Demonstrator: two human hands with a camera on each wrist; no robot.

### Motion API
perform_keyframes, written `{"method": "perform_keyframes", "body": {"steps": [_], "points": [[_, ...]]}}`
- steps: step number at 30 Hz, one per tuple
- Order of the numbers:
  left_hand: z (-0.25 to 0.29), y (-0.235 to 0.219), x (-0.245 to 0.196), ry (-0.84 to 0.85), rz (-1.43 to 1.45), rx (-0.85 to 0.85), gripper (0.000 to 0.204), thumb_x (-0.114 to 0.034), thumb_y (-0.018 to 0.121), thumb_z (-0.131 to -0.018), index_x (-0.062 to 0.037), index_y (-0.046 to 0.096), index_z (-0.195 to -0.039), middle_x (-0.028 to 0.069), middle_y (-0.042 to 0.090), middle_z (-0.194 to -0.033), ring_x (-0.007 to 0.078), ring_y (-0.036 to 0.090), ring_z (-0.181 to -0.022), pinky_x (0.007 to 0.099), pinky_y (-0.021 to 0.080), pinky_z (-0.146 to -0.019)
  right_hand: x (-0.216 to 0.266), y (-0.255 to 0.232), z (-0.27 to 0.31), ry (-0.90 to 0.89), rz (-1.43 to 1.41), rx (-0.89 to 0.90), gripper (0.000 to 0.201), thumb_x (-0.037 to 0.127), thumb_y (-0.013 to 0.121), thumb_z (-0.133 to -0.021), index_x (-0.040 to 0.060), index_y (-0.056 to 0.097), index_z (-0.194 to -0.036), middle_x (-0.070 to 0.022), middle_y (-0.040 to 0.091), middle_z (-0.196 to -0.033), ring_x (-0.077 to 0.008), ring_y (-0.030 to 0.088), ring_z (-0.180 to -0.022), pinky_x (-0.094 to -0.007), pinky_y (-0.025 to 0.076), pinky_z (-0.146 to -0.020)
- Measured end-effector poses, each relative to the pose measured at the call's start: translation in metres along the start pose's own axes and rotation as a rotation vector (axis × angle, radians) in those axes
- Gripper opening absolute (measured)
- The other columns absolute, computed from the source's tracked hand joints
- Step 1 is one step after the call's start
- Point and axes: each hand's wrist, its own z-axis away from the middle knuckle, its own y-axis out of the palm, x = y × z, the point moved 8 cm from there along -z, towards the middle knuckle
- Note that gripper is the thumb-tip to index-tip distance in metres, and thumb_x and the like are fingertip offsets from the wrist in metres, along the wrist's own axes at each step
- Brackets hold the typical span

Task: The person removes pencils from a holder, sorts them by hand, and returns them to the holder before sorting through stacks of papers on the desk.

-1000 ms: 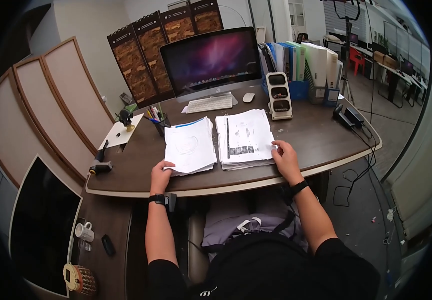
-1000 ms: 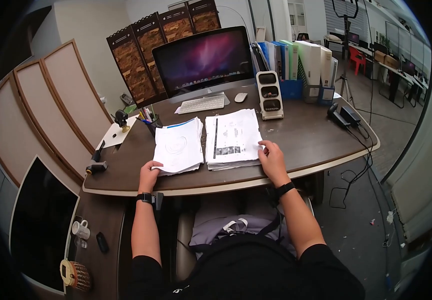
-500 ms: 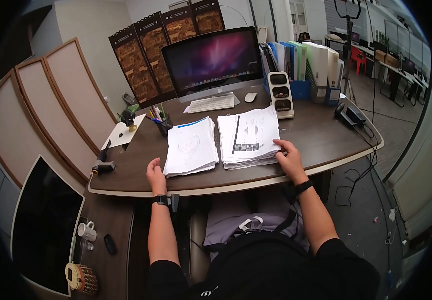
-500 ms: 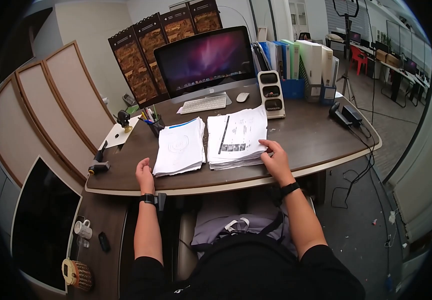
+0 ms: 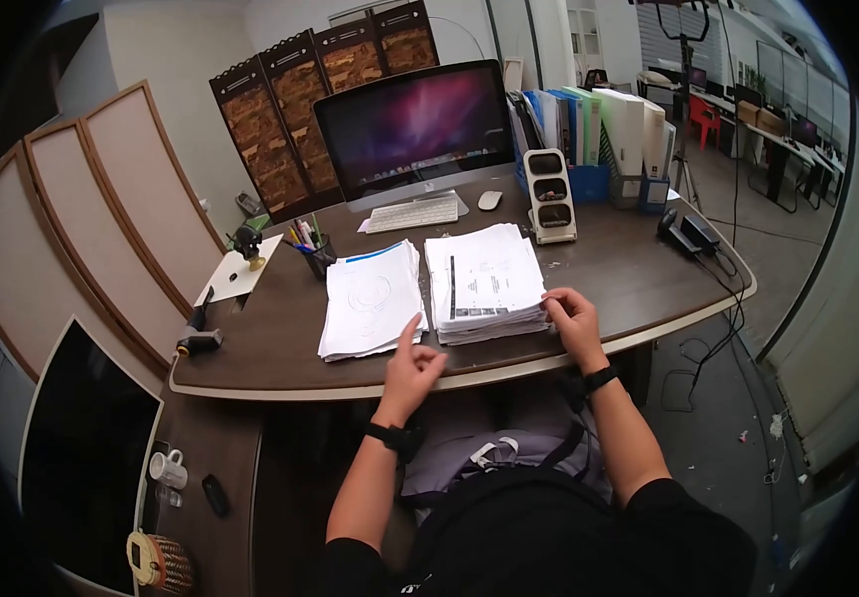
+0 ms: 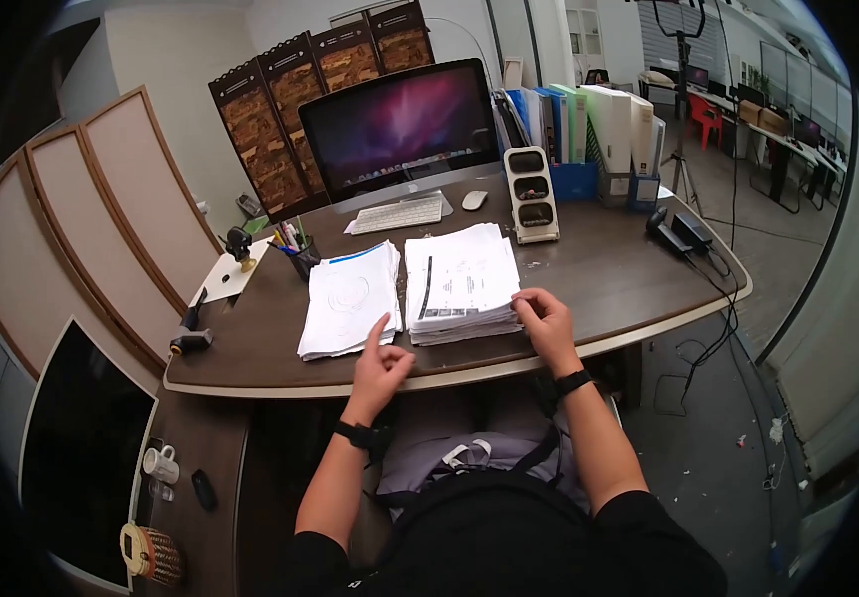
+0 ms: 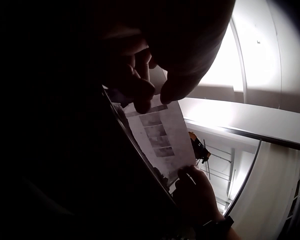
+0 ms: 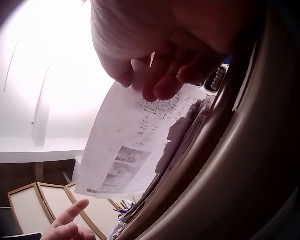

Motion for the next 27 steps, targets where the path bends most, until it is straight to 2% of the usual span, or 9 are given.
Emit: {"method": "perform_keyframes", "body": {"steps": [4,5,6,9,11,16,22,24,27], "points": [[-0.014,0.039,-0.004,-0.057,0.173,0.204,0.058,-0.007,0.068,-0.096,-0.0079,0.05,-0.151,0.0063,0.073,-0.1,0.0086,0.066,-0.078,0.0266,0.055,-0.072,-0.007,0.002,0.0,0.018,0.03,0.072,0.013,0.01,0.066,-0.098,0.0002,0.073,-0.103,-0.0013,0.072,-0.087,-0.0065,0.063,-0.076,-0.0222,0.05,-0.069],[-0.018,0.041,0.001,-0.047,0.144,0.206,0.045,-0.006,0.069,-0.093,-0.0083,0.063,-0.138,0.0088,0.075,-0.103,0.0114,0.069,-0.083,0.0292,0.056,-0.076,-0.007,0.002,0.001,0.015,0.044,0.094,0.015,0.012,0.064,-0.099,0.0004,0.073,-0.103,-0.001,0.071,-0.085,-0.0062,0.061,-0.074,-0.0221,0.049,-0.068],[-0.021,0.043,0.009,-0.047,0.143,0.209,0.045,-0.006,0.069,-0.093,-0.0083,0.063,-0.138,0.0088,0.075,-0.103,0.0114,0.069,-0.083,0.0292,0.056,-0.076,-0.006,0.003,0.001,0.013,0.057,0.113,0.018,0.015,0.063,-0.101,0.0006,0.073,-0.103,-0.0008,0.07,-0.083,-0.0059,0.06,-0.072,-0.0221,0.048,-0.066],[-0.024,0.038,-0.001,0.138,-0.035,0.168,0.032,-0.003,0.071,-0.087,-0.0078,0.074,-0.119,0.0103,0.076,-0.106,0.0193,0.073,-0.09,0.0321,0.057,-0.08,-0.007,-0.004,0.0,0.062,-0.048,0.035,0.023,0.02,0.06,-0.103,0.0006,0.073,-0.104,0.0001,0.066,-0.077,-0.0054,0.057,-0.068,-0.0221,0.045,-0.062],[-0.011,0.028,-0.042,0.373,-0.299,0.114,0.029,0.005,0.071,-0.08,-0.0064,0.076,-0.106,0.0077,0.076,-0.105,0.0223,0.074,-0.097,0.0304,0.056,-0.084,-0.005,-0.005,-0.003,0.069,-0.009,-0.018,0.024,0.021,0.061,-0.103,0.0007,0.073,-0.104,0.0006,0.064,-0.075,-0.0049,0.055,-0.067,-0.0222,0.044,-0.061],[-0.009,-0.031,-0.053,0.441,-0.325,-0.045,0.031,0.009,0.071,-0.074,-0.0051,0.076,-0.101,0.0091,0.074,-0.095,0.0226,0.072,-0.09,0.0313,0.055,-0.082,-0.002,0.002,-0.002,0.051,0.197,-0.055,0.025,0.022,0.066,-0.102,-0.0018,0.072,-0.099,0.0,0.065,-0.074,-0.0058,0.059,-0.068,-0.0238,0.047,-0.063],[-0.031,-0.131,-0.007,0.264,-0.19,-0.33,0.02,0.008,0.065,-0.086,-0.0001,0.075,-0.101,0.0068,0.075,-0.1,0.0158,0.069,-0.097,0.0275,0.051,-0.089,-0.01,-0.002,-0.006,-0.009,0.319,-0.093,0.024,0.021,0.072,-0.095,-0.0015,0.072,-0.101,-0.0061,0.067,-0.08,-0.0124,0.063,-0.072,-0.0285,0.051,-0.067],[-0.039,-0.155,0.016,0.27,-0.198,-0.353,0.018,0.006,0.064,-0.089,-0.0007,0.075,-0.101,0.0037,0.074,-0.096,0.0115,0.066,-0.091,0.0254,0.051,-0.084,-0.007,-0.004,-0.008,-0.022,0.381,-0.124,0.026,0.023,0.075,-0.093,-0.0007,0.072,-0.103,-0.0087,0.068,-0.084,-0.0158,0.065,-0.075,-0.0305,0.052,-0.07],[-0.043,-0.178,0.06,0.033,-0.154,-0.332,0.017,0.003,0.065,-0.087,0.0006,0.075,-0.101,0.0039,0.075,-0.094,0.0105,0.065,-0.09,0.0272,0.051,-0.081,0.005,0.002,-0.009,-0.081,0.655,-0.149,0.039,0.031,0.079,-0.087,-0.0015,0.072,-0.109,-0.015,0.069,-0.097,-0.0257,0.067,-0.086,-0.0367,0.054,-0.078]]}}
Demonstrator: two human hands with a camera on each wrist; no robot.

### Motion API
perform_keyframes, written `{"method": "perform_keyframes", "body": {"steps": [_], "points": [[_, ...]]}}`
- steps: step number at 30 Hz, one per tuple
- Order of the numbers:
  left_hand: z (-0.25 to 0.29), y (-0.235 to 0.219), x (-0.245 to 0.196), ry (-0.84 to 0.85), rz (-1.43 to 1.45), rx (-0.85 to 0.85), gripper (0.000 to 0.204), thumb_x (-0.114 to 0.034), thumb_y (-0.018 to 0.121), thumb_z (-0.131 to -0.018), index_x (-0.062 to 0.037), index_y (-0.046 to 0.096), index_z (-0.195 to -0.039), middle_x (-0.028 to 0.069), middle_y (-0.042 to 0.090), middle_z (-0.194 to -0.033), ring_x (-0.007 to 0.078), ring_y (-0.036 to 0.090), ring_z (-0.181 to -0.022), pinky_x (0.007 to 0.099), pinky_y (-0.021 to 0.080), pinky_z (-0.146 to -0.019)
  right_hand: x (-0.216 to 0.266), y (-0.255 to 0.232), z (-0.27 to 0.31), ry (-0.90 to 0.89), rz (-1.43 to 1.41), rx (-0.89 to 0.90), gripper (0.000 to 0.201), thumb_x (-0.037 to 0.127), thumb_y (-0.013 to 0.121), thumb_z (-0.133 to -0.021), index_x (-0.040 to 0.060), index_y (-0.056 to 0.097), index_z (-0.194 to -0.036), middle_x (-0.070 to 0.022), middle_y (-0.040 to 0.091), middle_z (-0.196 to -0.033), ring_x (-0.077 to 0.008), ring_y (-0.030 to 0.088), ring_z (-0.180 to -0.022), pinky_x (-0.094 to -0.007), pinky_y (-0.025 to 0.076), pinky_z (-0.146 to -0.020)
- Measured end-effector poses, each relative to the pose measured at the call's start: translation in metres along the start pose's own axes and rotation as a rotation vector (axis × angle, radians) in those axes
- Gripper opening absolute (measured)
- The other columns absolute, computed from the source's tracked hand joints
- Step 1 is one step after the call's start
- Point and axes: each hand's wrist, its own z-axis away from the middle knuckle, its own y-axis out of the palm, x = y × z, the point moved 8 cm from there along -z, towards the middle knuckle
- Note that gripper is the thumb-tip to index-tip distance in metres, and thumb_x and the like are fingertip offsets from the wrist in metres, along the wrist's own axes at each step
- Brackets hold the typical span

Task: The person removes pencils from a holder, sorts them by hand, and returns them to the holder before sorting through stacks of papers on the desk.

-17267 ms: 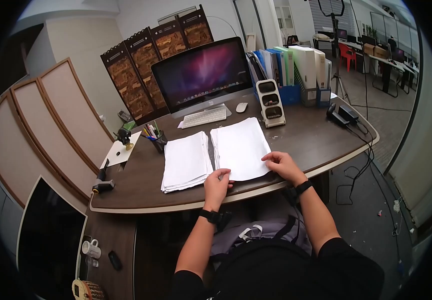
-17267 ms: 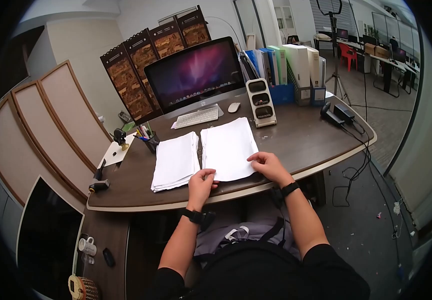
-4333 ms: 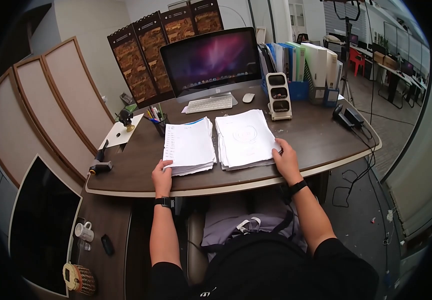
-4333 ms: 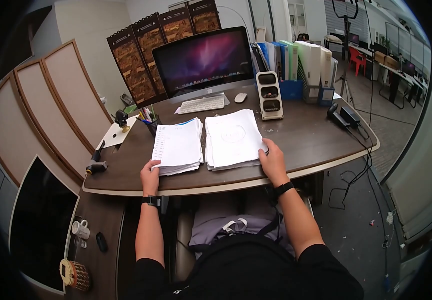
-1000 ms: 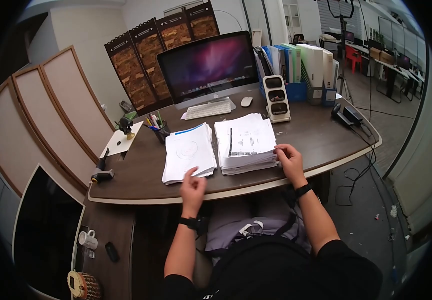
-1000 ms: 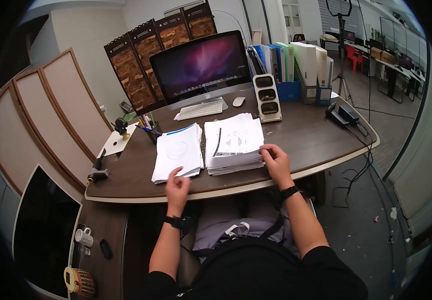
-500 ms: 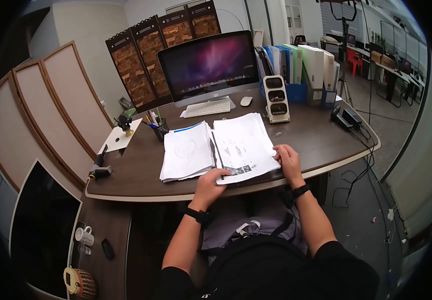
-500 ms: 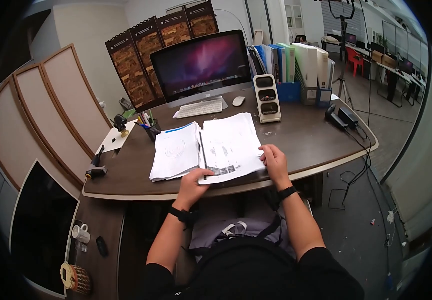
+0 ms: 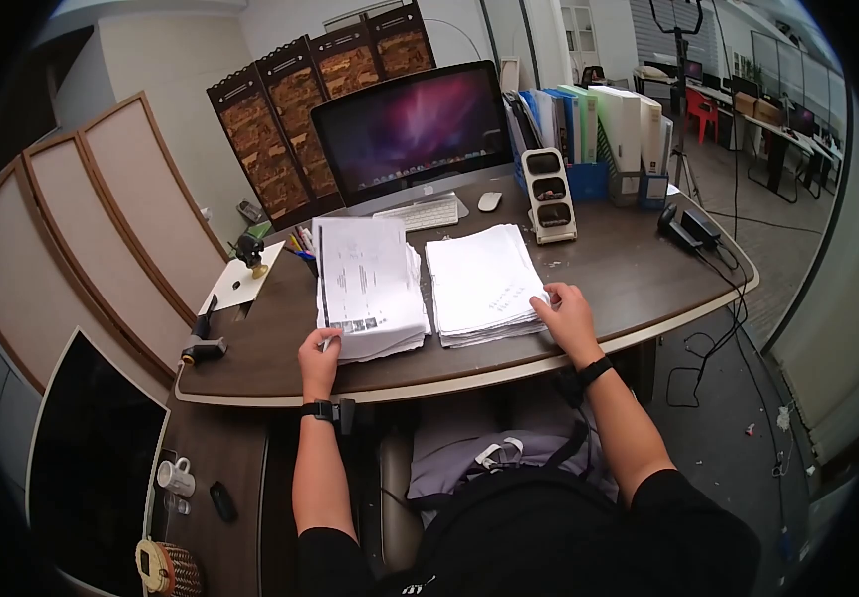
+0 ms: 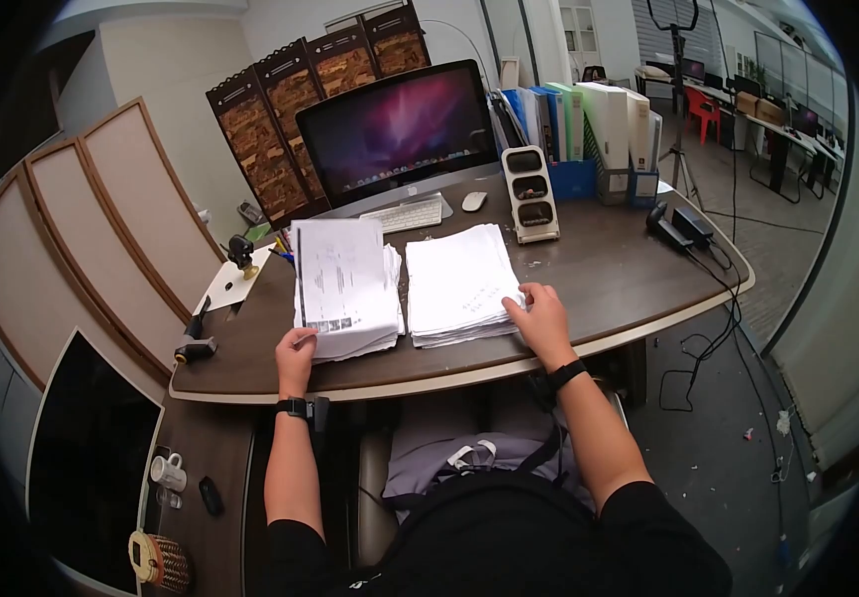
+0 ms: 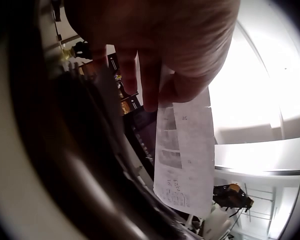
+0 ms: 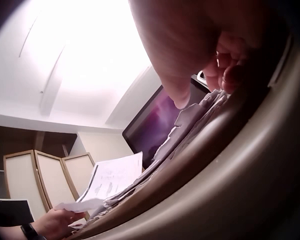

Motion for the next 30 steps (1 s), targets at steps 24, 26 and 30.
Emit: {"method": "perform_keyframes", "body": {"steps": [24,26,30], "points": [[0.0,-0.034,0.06,-0.2,0.299,-0.376,0.028,-0.007,0.053,-0.1,0.0007,0.066,-0.124,0.0079,0.067,-0.123,0.0184,0.061,-0.112,0.0314,0.049,-0.099,-0.023,0.005,-0.005,0.057,-0.153,-0.071,0.015,0.012,0.068,-0.089,-0.0003,0.064,-0.095,-0.0124,0.065,-0.075,-0.0246,0.064,-0.068,-0.038,0.052,-0.067],[0.006,-0.042,0.047,-0.082,0.165,-0.436,0.025,-0.012,0.057,-0.101,-0.0005,0.067,-0.121,0.009,0.063,-0.124,0.0189,0.06,-0.11,0.0323,0.048,-0.098,-0.026,0.002,-0.004,0.123,-0.216,-0.056,0.014,0.011,0.066,-0.09,-0.0006,0.064,-0.097,-0.0116,0.064,-0.075,-0.0226,0.063,-0.067,-0.0365,0.052,-0.066],[0.034,-0.021,0.005,0.043,-0.004,-0.512,0.029,-0.013,0.057,-0.102,0.0029,0.063,-0.126,0.0132,0.054,-0.132,0.0229,0.059,-0.116,0.0354,0.046,-0.104,-0.024,0.004,-0.005,0.137,-0.299,0.01,0.025,0.009,0.061,-0.09,-0.0001,0.069,-0.112,-0.007,0.065,-0.076,-0.0151,0.061,-0.066,-0.0313,0.05,-0.063]]}}
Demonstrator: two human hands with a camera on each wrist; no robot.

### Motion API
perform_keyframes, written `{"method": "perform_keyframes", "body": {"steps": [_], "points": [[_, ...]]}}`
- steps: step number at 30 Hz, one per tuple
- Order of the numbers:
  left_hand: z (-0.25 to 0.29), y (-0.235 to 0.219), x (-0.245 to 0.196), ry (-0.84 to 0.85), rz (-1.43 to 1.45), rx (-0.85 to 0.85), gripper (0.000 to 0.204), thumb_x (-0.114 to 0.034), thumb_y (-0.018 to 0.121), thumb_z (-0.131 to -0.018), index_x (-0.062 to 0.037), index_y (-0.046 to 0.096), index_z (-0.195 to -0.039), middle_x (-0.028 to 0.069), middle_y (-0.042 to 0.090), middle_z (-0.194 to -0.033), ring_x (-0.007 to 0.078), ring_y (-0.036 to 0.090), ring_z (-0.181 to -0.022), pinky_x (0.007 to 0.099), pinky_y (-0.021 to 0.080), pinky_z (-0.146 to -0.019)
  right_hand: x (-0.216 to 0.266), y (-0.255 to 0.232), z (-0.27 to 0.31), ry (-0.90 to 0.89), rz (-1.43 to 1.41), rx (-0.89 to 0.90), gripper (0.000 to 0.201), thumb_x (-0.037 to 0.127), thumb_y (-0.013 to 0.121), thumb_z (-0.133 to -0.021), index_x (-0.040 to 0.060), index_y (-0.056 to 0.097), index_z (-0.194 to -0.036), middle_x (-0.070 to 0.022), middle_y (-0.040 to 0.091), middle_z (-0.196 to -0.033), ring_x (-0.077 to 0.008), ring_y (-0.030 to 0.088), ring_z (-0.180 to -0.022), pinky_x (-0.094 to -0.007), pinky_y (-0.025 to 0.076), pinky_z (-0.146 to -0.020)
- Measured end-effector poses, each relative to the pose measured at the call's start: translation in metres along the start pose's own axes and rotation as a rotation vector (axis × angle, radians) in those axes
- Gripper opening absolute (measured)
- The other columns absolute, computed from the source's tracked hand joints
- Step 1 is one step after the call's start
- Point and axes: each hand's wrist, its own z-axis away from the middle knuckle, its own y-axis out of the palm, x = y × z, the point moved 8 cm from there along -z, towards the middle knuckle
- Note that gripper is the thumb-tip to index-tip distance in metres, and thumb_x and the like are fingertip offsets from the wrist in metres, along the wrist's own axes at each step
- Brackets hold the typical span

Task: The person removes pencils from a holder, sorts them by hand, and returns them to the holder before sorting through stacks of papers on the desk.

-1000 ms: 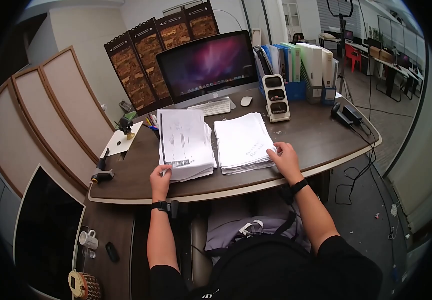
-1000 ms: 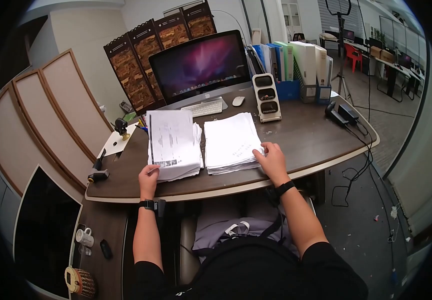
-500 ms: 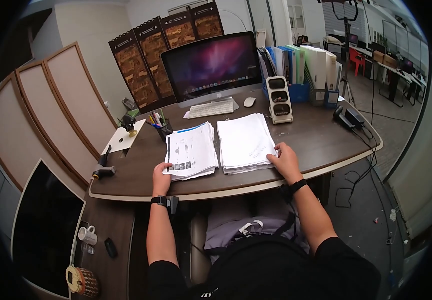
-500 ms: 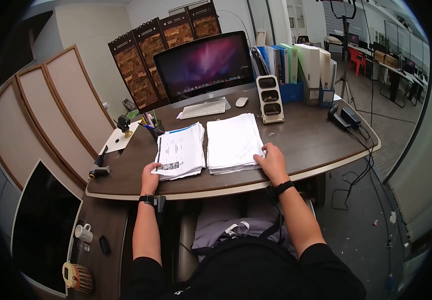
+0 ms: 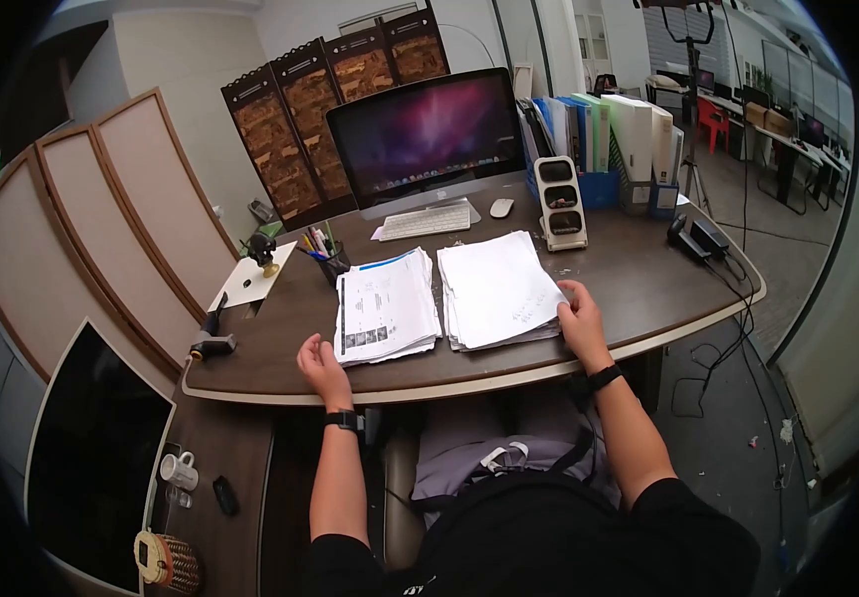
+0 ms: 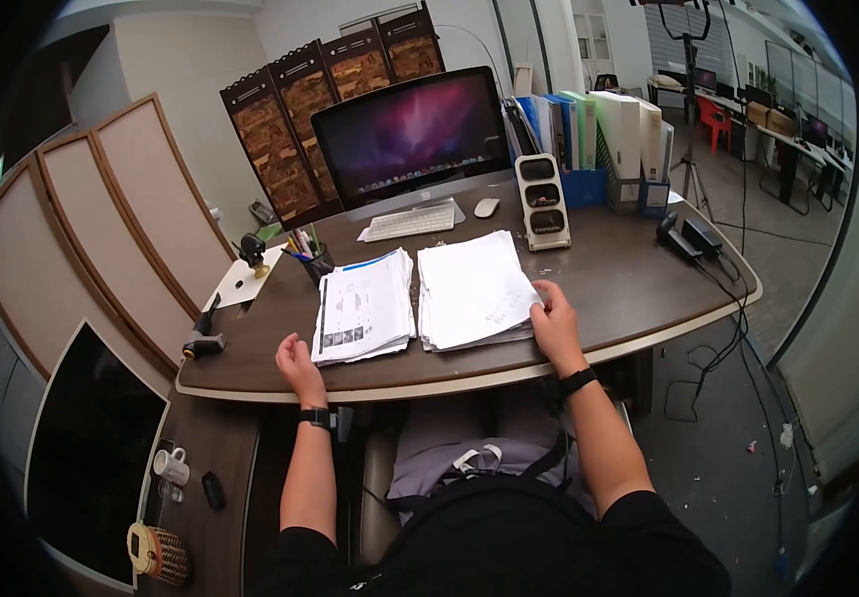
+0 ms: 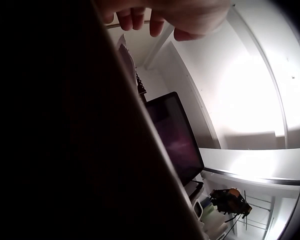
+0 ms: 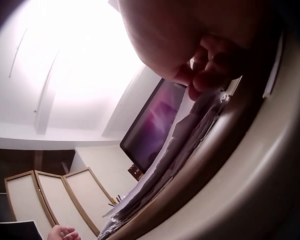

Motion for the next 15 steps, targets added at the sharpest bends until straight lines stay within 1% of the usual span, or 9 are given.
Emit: {"method": "perform_keyframes", "body": {"steps": [3,5,7,8,9,11,12,13,15], "points": [[0.028,0.011,-0.015,0.084,0.065,0.021,0.033,-0.011,0.056,-0.102,0.0038,0.058,-0.131,0.0154,0.049,-0.137,0.024,0.056,-0.123,0.0361,0.043,-0.109,0.002,0.004,0.003,0.031,-0.095,0.085,0.031,0.007,0.06,-0.09,0.0004,0.07,-0.118,-0.0046,0.066,-0.077,-0.0113,0.061,-0.065,-0.0288,0.05,-0.062],[0.049,0.022,-0.023,0.065,0.158,0.057,0.037,-0.011,0.055,-0.1,0.0036,0.054,-0.134,0.015,0.046,-0.138,0.0241,0.053,-0.126,0.0364,0.041,-0.112,0.005,0.007,0.007,0.072,-0.14,0.132,0.032,0.006,0.059,-0.09,0.0004,0.07,-0.12,-0.0034,0.067,-0.078,-0.0095,0.06,-0.065,-0.0275,0.049,-0.061],[0.069,0.033,-0.045,0.154,0.192,0.09,0.037,-0.009,0.058,-0.095,0.0033,0.056,-0.13,0.0161,0.049,-0.133,0.0263,0.055,-0.121,0.0377,0.044,-0.106,0.015,0.008,0.008,-0.029,-0.058,0.147,0.029,0.005,0.059,-0.09,-0.0005,0.071,-0.117,-0.0024,0.067,-0.077,-0.0078,0.06,-0.064,-0.0262,0.049,-0.06],[0.077,0.037,-0.064,0.323,0.013,0.107,0.035,-0.01,0.061,-0.093,0.001,0.061,-0.126,0.0151,0.056,-0.124,0.0249,0.058,-0.114,0.0374,0.047,-0.101,0.013,0.008,0.008,-0.03,-0.056,0.146,0.029,0.005,0.059,-0.09,-0.0005,0.071,-0.117,-0.0024,0.067,-0.077,-0.0078,0.06,-0.064,-0.0262,0.049,-0.06],[0.083,0.038,-0.071,0.32,0.014,0.107,0.035,-0.01,0.061,-0.093,0.001,0.061,-0.126,0.0151,0.056,-0.124,0.0249,0.058,-0.114,0.0374,0.047,-0.101,0.009,0.009,0.008,0.001,-0.09,0.168,0.027,0.005,0.061,-0.091,-0.0005,0.071,-0.115,-0.0019,0.068,-0.079,-0.0072,0.061,-0.066,-0.0256,0.05,-0.061],[0.099,0.063,-0.087,0.32,-0.111,0.335,0.03,-0.011,0.063,-0.095,-0.001,0.063,-0.123,0.008,0.062,-0.111,0.0166,0.061,-0.1,0.0321,0.05,-0.091,0.006,0.009,0.008,0.027,-0.121,0.192,0.025,0.005,0.062,-0.092,-0.0005,0.071,-0.114,-0.0014,0.069,-0.08,-0.0066,0.061,-0.067,-0.0251,0.05,-0.062],[0.103,0.078,-0.082,0.182,0.029,0.413,0.034,-0.013,0.072,-0.089,-0.0023,0.066,-0.121,0.007,0.067,-0.093,0.0164,0.062,-0.08,0.0324,0.053,-0.077,0.007,0.011,0.008,0.022,-0.145,0.216,0.023,0.006,0.064,-0.092,-0.0002,0.072,-0.113,-0.0009,0.069,-0.081,-0.0062,0.061,-0.069,-0.0245,0.05,-0.064],[0.11,0.091,-0.085,0.043,0.052,0.554,0.041,-0.013,0.076,-0.087,-0.0044,0.066,-0.126,0.0042,0.068,-0.083,0.0139,0.06,-0.07,0.0294,0.052,-0.069,0.007,0.013,0.008,0.018,-0.169,0.24,0.02,0.007,0.065,-0.093,0.0002,0.072,-0.111,-0.0004,0.07,-0.082,-0.0058,0.062,-0.07,-0.024,0.05,-0.066],[0.123,0.114,-0.097,0.035,-0.041,0.815,0.048,-0.018,0.076,-0.089,-0.0083,0.064,-0.134,0.005,0.07,-0.081,0.017,0.063,-0.069,0.032,0.053,-0.07,0.013,0.013,0.011,0.005,-0.204,0.234,0.017,0.007,0.066,-0.094,0.0003,0.072,-0.109,0.0003,0.069,-0.082,-0.0054,0.061,-0.073,-0.023,0.049,-0.068]]}}
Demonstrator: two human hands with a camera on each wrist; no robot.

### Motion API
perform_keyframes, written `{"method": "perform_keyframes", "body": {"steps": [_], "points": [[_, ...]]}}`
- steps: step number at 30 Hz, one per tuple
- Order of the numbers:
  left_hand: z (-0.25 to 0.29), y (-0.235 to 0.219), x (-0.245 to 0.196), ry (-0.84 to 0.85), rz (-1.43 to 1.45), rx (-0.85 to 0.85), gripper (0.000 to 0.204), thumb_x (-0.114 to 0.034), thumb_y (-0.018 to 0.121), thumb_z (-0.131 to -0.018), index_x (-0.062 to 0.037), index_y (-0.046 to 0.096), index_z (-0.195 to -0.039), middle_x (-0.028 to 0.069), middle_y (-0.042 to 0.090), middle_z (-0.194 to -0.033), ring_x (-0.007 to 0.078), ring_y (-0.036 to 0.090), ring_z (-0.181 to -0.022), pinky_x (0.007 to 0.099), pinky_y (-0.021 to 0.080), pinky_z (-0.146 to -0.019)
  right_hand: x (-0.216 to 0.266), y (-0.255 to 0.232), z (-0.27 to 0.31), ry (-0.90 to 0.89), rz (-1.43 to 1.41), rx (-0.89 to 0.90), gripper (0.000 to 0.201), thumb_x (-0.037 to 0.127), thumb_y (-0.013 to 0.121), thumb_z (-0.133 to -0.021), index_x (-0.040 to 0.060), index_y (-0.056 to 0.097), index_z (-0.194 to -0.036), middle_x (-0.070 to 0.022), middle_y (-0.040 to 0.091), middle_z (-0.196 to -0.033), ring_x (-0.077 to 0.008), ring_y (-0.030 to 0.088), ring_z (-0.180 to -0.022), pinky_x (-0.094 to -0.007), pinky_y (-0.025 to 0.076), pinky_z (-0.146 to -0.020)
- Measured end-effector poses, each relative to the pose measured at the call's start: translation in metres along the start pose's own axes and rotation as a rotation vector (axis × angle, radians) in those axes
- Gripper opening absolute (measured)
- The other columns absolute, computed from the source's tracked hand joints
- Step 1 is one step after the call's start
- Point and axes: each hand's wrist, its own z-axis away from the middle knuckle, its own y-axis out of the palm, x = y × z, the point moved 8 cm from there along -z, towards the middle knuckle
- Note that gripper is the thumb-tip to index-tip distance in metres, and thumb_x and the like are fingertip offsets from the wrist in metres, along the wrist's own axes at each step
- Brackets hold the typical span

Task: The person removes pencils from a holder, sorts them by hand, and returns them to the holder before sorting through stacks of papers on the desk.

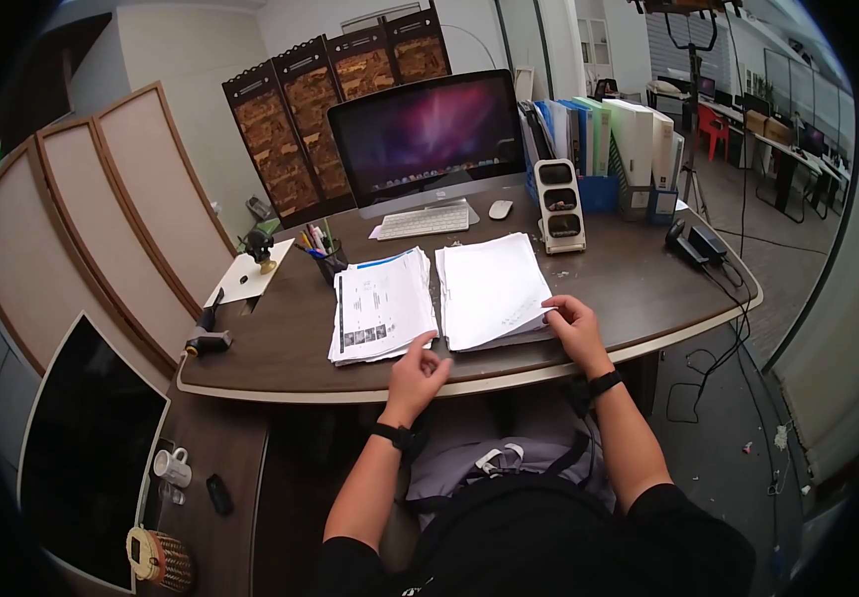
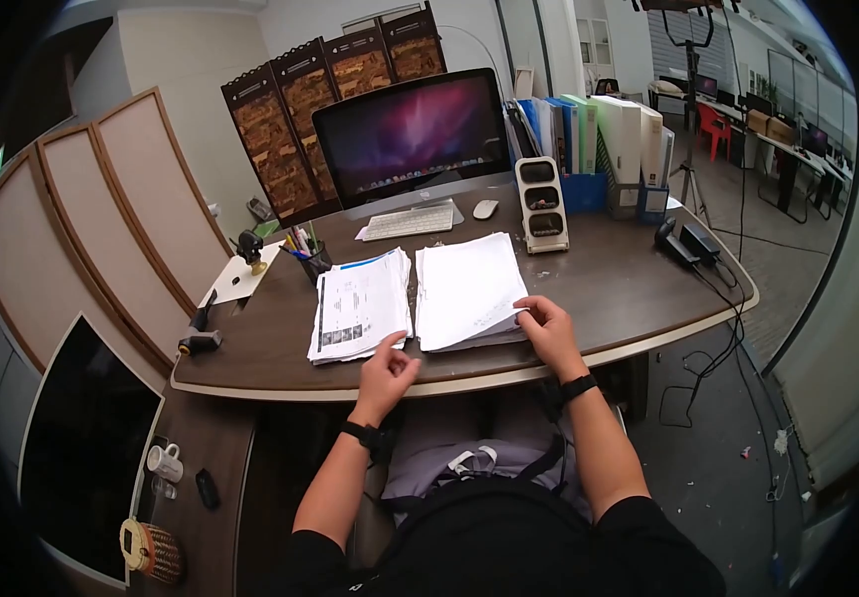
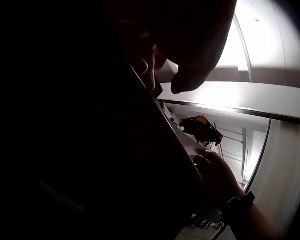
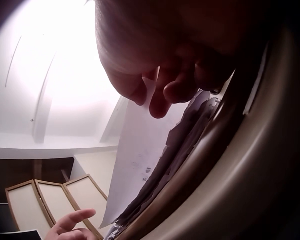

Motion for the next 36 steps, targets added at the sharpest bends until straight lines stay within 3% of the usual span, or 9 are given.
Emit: {"method": "perform_keyframes", "body": {"steps": [4,10,12,18,25,27,31,33,36], "points": [[-0.011,0.021,-0.009,-0.012,-0.125,0.091,0.049,-0.019,0.075,-0.092,-0.0077,0.063,-0.139,0.0038,0.069,-0.081,0.0106,0.061,-0.068,0.0272,0.051,-0.068,-0.001,-0.001,0.003,0.0,-0.043,0.039,0.016,0.007,0.064,-0.093,0.0004,0.072,-0.105,0.0,0.068,-0.08,-0.0057,0.061,-0.073,-0.0225,0.048,-0.067],[-0.019,0.028,0.001,0.108,-0.04,0.073,0.025,-0.015,0.064,-0.101,-0.005,0.073,-0.122,0.0058,0.073,-0.088,0.0119,0.067,-0.074,0.0262,0.053,-0.071,-0.003,0.003,0.005,0.038,-0.014,0.102,0.016,0.007,0.059,-0.091,0.0007,0.071,-0.099,-0.0005,0.066,-0.074,-0.0062,0.06,-0.069,-0.0232,0.047,-0.063],[-0.019,0.026,0.006,-0.073,0.039,0.107,0.021,-0.013,0.061,-0.103,-0.0039,0.074,-0.117,0.0056,0.075,-0.09,0.0116,0.069,-0.078,0.0259,0.054,-0.073,-0.004,0.003,0.002,0.046,-0.013,0.104,0.016,0.008,0.058,-0.091,0.0006,0.071,-0.098,-0.0005,0.065,-0.072,-0.0063,0.059,-0.067,-0.0237,0.046,-0.062],[-0.016,0.025,0.005,0.031,0.117,0.04,0.021,-0.011,0.067,-0.099,-0.0044,0.073,-0.118,0.0059,0.075,-0.095,0.0113,0.068,-0.079,0.0261,0.054,-0.073,-0.004,0.007,0.002,0.03,0.05,0.103,0.015,0.011,0.06,-0.09,0.0015,0.072,-0.093,-0.0002,0.063,-0.066,-0.006,0.057,-0.061,-0.0254,0.043,-0.056],[-0.01,0.015,-0.004,0.1,0.094,-0.041,0.034,-0.012,0.072,-0.093,-0.0084,0.072,-0.126,0.0098,0.076,-0.107,0.0156,0.071,-0.089,0.0284,0.052,-0.07,0.01,0.015,0.005,-0.07,0.398,0.126,0.016,0.016,0.065,-0.087,0.0038,0.074,-0.092,-0.0044,0.057,-0.056,-0.0099,0.052,-0.052,-0.0302,0.041,-0.052],[-0.01,0.014,0.004,0.07,0.13,-0.091,0.037,-0.011,0.072,-0.092,-0.0091,0.071,-0.129,0.0096,0.076,-0.107,0.0159,0.071,-0.087,0.0289,0.052,-0.071,-0.005,0.015,0.004,-0.023,0.306,0.177,0.016,0.008,0.06,-0.09,0.0015,0.073,-0.097,-0.0017,0.066,-0.07,-0.0071,0.058,-0.061,-0.0256,0.046,-0.057],[-0.014,0.014,0.008,0.052,0.133,-0.111,0.039,-0.011,0.071,-0.092,-0.0097,0.07,-0.13,0.0118,0.076,-0.106,0.0182,0.071,-0.086,0.0305,0.054,-0.073,0.001,0.015,0.005,-0.006,0.093,0.199,0.017,0.006,0.059,-0.092,0.0009,0.072,-0.1,-0.0018,0.067,-0.075,-0.0069,0.059,-0.064,-0.0247,0.048,-0.06],[-0.014,0.021,-0.003,-0.054,-0.08,0.016,0.037,-0.01,0.07,-0.091,-0.0093,0.071,-0.128,0.0141,0.075,-0.106,0.0212,0.071,-0.086,0.0324,0.055,-0.076,0.008,0.015,0.008,0.065,-0.012,0.21,0.016,0.005,0.059,-0.093,0.0007,0.072,-0.102,-0.0011,0.068,-0.081,-0.0065,0.061,-0.068,-0.0234,0.049,-0.063],[-0.014,0.022,0.001,0.067,0.011,-0.005,0.032,-0.01,0.068,-0.091,-0.008,0.073,-0.123,0.0146,0.073,-0.101,0.0234,0.069,-0.084,0.0336,0.055,-0.078,-0.004,0.01,0.006,0.058,-0.075,0.197,0.02,0.009,0.062,-0.091,0.0025,0.073,-0.107,-0.0004,0.068,-0.077,-0.0068,0.061,-0.067,-0.0232,0.047,-0.061]]}}
